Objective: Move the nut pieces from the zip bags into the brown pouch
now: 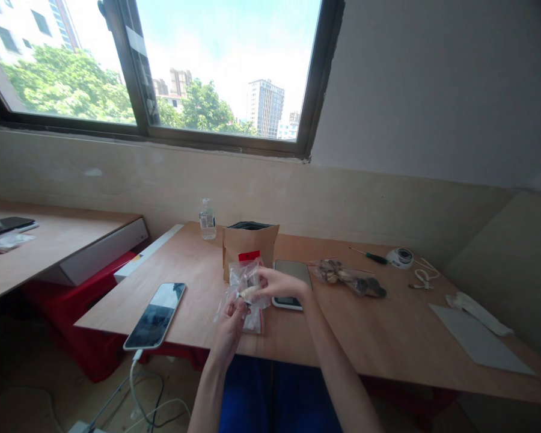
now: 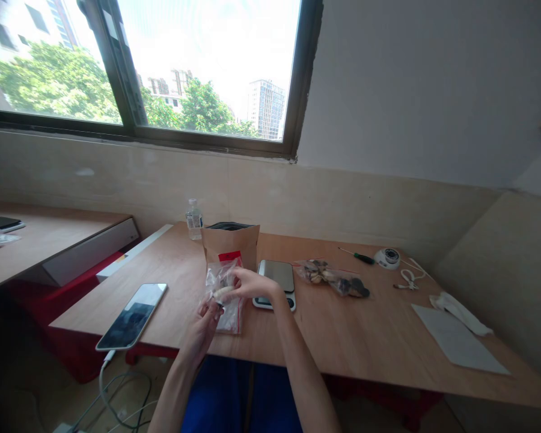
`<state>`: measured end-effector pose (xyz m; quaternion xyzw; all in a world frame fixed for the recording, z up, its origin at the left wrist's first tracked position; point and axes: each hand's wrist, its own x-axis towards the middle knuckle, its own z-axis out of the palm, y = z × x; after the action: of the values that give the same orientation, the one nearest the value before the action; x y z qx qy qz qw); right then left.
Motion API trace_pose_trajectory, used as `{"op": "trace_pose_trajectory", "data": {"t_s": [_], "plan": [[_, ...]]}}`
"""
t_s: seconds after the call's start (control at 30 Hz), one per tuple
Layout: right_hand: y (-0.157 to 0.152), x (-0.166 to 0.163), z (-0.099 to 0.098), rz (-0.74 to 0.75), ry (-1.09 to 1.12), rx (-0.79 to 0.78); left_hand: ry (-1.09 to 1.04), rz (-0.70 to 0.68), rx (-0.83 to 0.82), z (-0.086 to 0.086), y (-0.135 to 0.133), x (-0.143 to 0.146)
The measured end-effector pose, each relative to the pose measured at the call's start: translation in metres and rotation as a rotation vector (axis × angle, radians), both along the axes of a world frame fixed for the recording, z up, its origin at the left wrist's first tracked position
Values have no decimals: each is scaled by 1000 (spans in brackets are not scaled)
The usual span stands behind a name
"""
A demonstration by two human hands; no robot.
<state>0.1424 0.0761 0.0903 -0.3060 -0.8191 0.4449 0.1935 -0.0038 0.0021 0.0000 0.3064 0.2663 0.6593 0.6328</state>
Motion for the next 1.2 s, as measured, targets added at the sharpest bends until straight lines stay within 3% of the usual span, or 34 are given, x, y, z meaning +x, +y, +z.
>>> {"op": "trace_pose_trajectory", "data": {"t_s": [0.23, 0.37, 0.57, 0.73, 0.93, 1.1, 1.2], "plan": [[-8, -2, 3, -17, 176, -144, 46, 146, -98, 11, -2, 2], [-8, -7, -3, -50, 150, -46, 113, 292, -121, 5, 1, 1], [-9, -9, -7, -15, 131, 13, 208, 329, -74, -2, 1, -2], [-11, -6, -7, -116, 191, -7, 214, 336, -103, 3, 1, -1], [-3, 4, -1, -310, 433, -39, 133, 392, -139, 1, 4, -11], [34, 2, 27, -594, 700, 184, 131, 422, -164, 2, 5, -19], [57, -10, 47, -638, 646, 431, 130, 413, -176, 5, 5, -20]]}}
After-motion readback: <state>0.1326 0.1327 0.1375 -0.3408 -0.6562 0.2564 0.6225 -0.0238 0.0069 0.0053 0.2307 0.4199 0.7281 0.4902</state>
